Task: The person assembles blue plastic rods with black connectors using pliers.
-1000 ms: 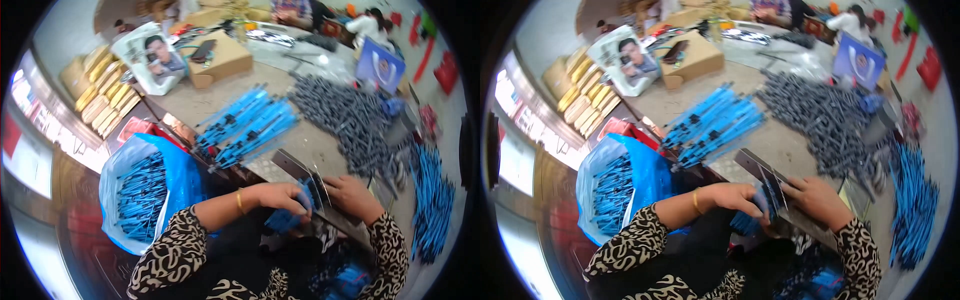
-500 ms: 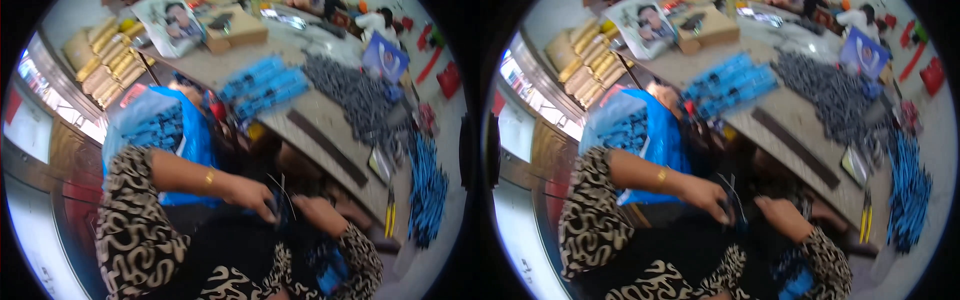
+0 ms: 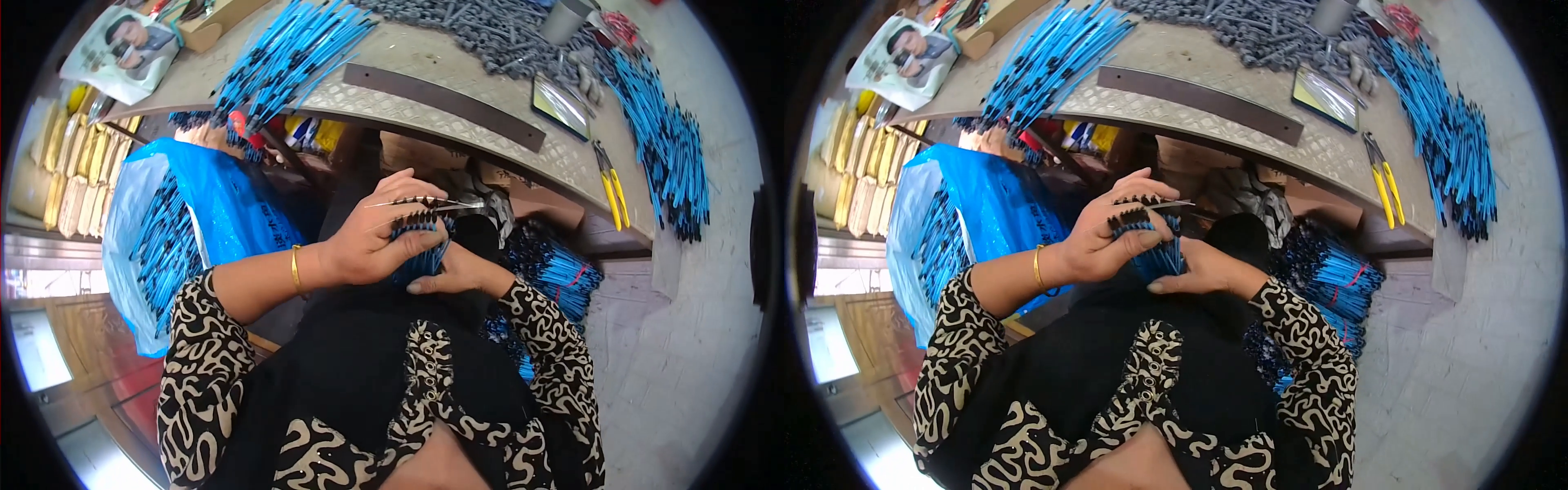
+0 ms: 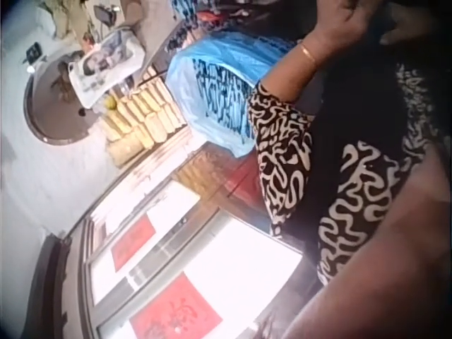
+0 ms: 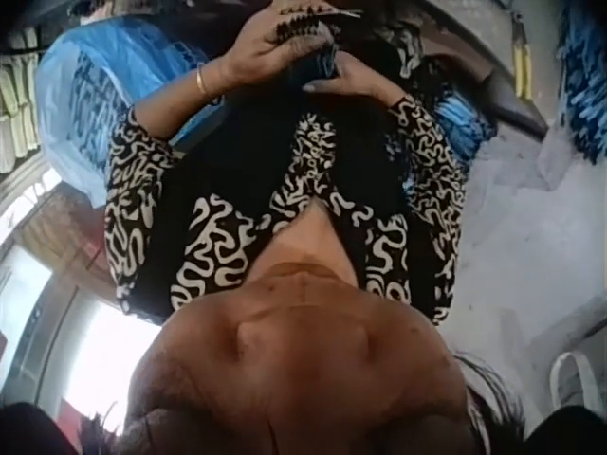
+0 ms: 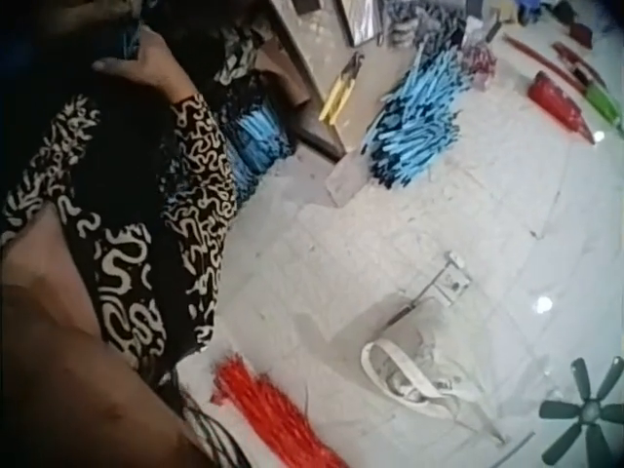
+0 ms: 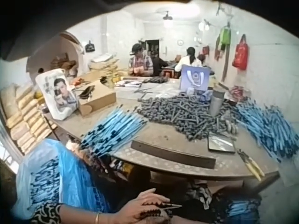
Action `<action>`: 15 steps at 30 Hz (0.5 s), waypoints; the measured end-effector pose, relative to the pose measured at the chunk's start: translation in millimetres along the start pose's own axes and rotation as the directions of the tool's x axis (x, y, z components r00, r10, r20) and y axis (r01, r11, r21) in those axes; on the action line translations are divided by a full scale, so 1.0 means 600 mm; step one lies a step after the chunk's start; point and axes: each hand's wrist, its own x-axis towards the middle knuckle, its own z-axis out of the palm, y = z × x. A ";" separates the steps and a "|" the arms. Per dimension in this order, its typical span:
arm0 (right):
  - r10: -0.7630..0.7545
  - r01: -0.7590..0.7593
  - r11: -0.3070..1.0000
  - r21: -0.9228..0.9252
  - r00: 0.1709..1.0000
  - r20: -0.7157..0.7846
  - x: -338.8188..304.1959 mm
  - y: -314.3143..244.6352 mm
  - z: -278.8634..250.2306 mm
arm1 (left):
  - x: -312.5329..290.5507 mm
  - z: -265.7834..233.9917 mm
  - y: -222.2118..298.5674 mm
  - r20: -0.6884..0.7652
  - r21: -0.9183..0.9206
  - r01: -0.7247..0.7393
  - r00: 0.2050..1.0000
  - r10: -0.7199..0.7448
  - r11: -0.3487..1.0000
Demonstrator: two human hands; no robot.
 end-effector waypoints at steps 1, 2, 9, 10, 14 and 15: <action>0.006 -0.006 1.000 0.000 1.000 -0.014 0.000 -0.007 0.005 | 0.005 0.009 -0.001 -0.022 0.016 0.021 1.000 -0.020 1.000; -0.044 0.051 0.998 0.036 0.987 -0.157 0.003 -0.017 0.014 | 0.009 0.016 -0.001 -0.047 0.034 0.044 0.998 -0.043 0.998; 0.022 0.167 0.961 0.222 0.749 -0.662 0.039 0.004 0.066 | 0.039 0.017 -0.023 0.029 0.053 0.210 0.977 -0.212 0.976; 0.053 0.152 0.957 0.246 0.742 -0.668 0.044 0.004 0.065 | 0.042 0.011 -0.031 0.079 -0.004 0.267 0.961 -0.266 0.964; 0.063 0.145 0.962 0.230 0.701 -0.710 0.060 0.002 0.065 | 0.030 0.020 -0.049 0.026 -0.151 0.365 0.931 -0.365 0.919; 0.010 0.164 0.973 0.163 0.673 -0.740 0.063 0.001 0.065 | 0.027 0.024 -0.053 -0.022 -0.201 0.378 0.920 -0.390 0.904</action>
